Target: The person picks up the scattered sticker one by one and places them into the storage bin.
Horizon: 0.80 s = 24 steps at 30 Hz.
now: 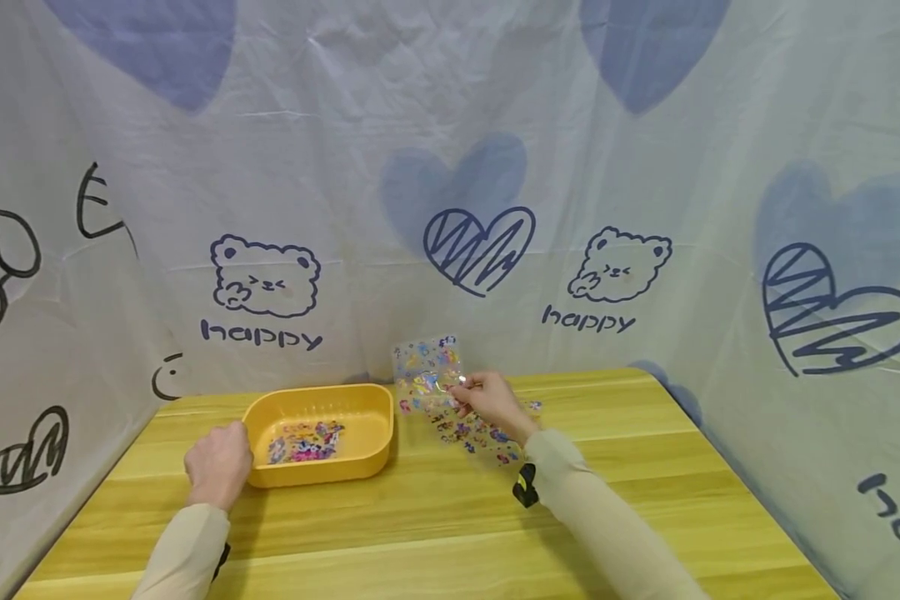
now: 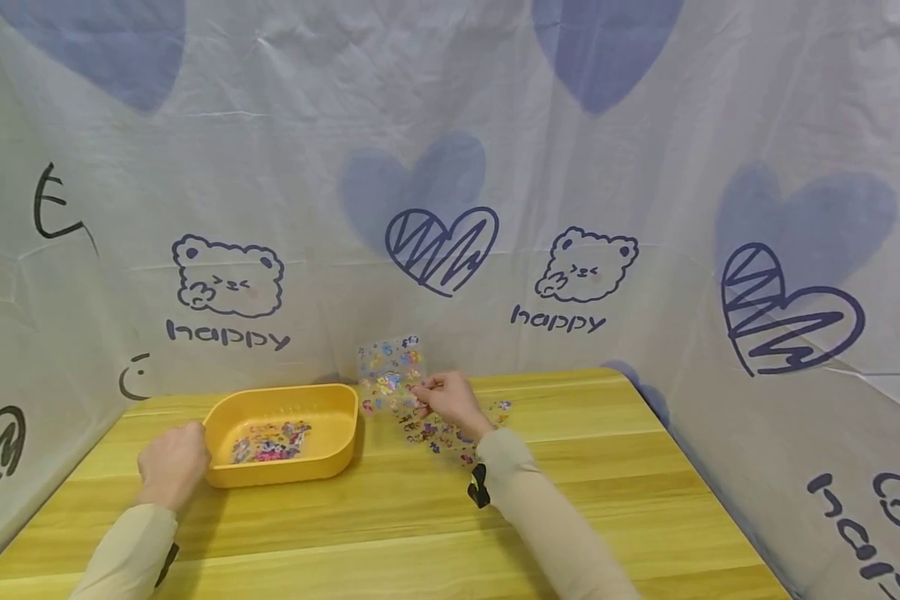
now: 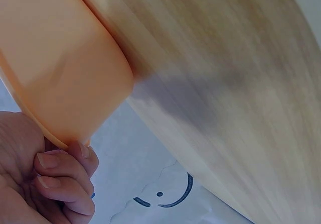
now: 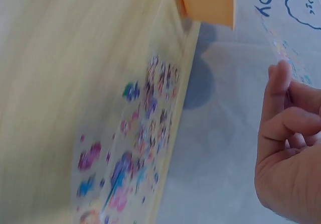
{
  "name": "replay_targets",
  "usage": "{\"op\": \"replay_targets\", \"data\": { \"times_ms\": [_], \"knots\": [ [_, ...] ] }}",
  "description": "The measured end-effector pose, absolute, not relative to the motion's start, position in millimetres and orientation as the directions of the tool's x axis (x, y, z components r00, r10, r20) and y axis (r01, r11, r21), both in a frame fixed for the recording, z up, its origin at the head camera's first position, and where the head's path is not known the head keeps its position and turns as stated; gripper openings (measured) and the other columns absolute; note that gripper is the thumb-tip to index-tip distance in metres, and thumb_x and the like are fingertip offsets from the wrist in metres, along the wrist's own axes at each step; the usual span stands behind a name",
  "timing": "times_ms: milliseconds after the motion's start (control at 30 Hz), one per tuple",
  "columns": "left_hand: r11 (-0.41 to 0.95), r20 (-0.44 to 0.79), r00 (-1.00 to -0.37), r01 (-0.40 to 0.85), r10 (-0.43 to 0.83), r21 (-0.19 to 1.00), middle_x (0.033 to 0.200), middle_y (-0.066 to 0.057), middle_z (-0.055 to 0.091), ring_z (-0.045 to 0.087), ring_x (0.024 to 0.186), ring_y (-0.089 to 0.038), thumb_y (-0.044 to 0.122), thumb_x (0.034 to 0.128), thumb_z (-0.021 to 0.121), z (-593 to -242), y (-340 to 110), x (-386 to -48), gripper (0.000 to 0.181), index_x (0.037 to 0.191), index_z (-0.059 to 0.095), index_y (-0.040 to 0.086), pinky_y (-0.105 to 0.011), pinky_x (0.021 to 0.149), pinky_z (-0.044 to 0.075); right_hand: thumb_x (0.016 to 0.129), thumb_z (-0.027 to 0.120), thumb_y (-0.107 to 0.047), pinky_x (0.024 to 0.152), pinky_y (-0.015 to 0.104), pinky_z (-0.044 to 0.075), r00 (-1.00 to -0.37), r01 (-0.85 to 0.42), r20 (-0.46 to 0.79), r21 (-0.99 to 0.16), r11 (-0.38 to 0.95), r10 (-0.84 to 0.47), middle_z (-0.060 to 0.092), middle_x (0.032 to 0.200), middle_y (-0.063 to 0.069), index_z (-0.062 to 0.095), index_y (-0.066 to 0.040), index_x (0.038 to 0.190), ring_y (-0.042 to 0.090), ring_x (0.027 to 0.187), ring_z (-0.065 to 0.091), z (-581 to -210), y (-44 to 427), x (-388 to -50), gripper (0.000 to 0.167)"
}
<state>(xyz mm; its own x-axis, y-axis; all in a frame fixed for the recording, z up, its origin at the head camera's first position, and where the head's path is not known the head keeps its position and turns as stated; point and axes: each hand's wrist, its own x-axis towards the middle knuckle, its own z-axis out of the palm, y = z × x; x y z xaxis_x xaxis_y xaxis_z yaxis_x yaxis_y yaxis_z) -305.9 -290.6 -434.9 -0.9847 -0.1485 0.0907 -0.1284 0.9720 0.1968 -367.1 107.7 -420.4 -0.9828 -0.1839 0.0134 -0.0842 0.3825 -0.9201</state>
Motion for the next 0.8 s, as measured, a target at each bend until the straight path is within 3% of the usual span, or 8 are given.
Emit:
{"op": "replay_targets", "data": {
  "times_ms": [133,267,500,633,800],
  "knots": [
    [0.972,0.094,-0.984,-0.130,-0.150,0.197,0.072,-0.019,0.059,0.057,0.063,-0.031,0.000,0.0931,0.045,-434.0,-290.2,-305.3,0.018,0.084,0.060,-0.002,-0.043,0.047,0.043,0.095,0.065,-0.021,0.052,0.023,0.040,-0.983,-0.112,0.046,-0.916,0.386,-0.177,0.070,0.086,0.014,0.066,0.000,0.087,0.016,0.065,0.057,-417.5,93.4,-366.5,0.022],
    [0.972,0.099,-0.984,-0.123,-0.145,0.199,0.072,-0.020,0.059,0.057,0.063,-0.032,0.000,0.0930,0.045,-433.9,-290.0,-306.0,0.018,0.085,0.060,-0.002,-0.044,0.047,0.044,0.094,0.065,-0.021,0.057,0.024,0.041,-0.986,-0.106,0.046,-0.918,0.382,-0.163,0.070,0.093,0.018,0.070,0.001,0.089,0.017,0.069,0.052,-412.0,77.1,-363.7,0.023],
    [0.972,0.099,-0.984,-0.124,-0.146,0.202,0.071,-0.019,0.059,0.057,0.063,-0.031,0.000,0.0932,0.046,-434.1,-290.9,-306.9,0.017,0.086,0.060,-0.002,-0.043,0.047,0.043,0.092,0.069,-0.018,0.058,0.023,0.050,-0.983,-0.123,0.065,-0.930,0.347,-0.173,0.074,0.082,0.009,0.076,-0.003,0.086,0.022,0.072,0.066,-411.6,45.7,-361.3,0.018],
    [0.973,0.098,-0.985,-0.124,-0.145,0.196,0.071,-0.018,0.058,0.056,0.062,-0.031,0.001,0.0934,0.046,-434.3,-290.4,-307.2,0.015,0.086,0.060,-0.003,-0.043,0.047,0.043,0.092,0.068,-0.017,0.059,0.023,0.052,-0.979,-0.113,0.046,-0.933,0.341,-0.197,0.074,0.081,0.010,0.077,-0.003,0.086,0.014,0.066,0.065,-415.2,30.9,-356.7,0.017],
    [0.972,0.099,-0.984,-0.127,-0.149,0.196,0.071,-0.019,0.057,0.057,0.062,-0.031,0.000,0.0929,0.047,-434.0,-288.8,-306.6,0.014,0.086,0.059,-0.003,-0.043,0.047,0.044,0.091,0.069,-0.022,0.044,0.021,0.035,-0.980,-0.069,-0.007,-0.926,0.372,-0.199,0.074,0.084,0.012,0.078,-0.009,0.084,0.008,0.052,0.051,-419.4,15.7,-350.8,0.018]
  ]
}}
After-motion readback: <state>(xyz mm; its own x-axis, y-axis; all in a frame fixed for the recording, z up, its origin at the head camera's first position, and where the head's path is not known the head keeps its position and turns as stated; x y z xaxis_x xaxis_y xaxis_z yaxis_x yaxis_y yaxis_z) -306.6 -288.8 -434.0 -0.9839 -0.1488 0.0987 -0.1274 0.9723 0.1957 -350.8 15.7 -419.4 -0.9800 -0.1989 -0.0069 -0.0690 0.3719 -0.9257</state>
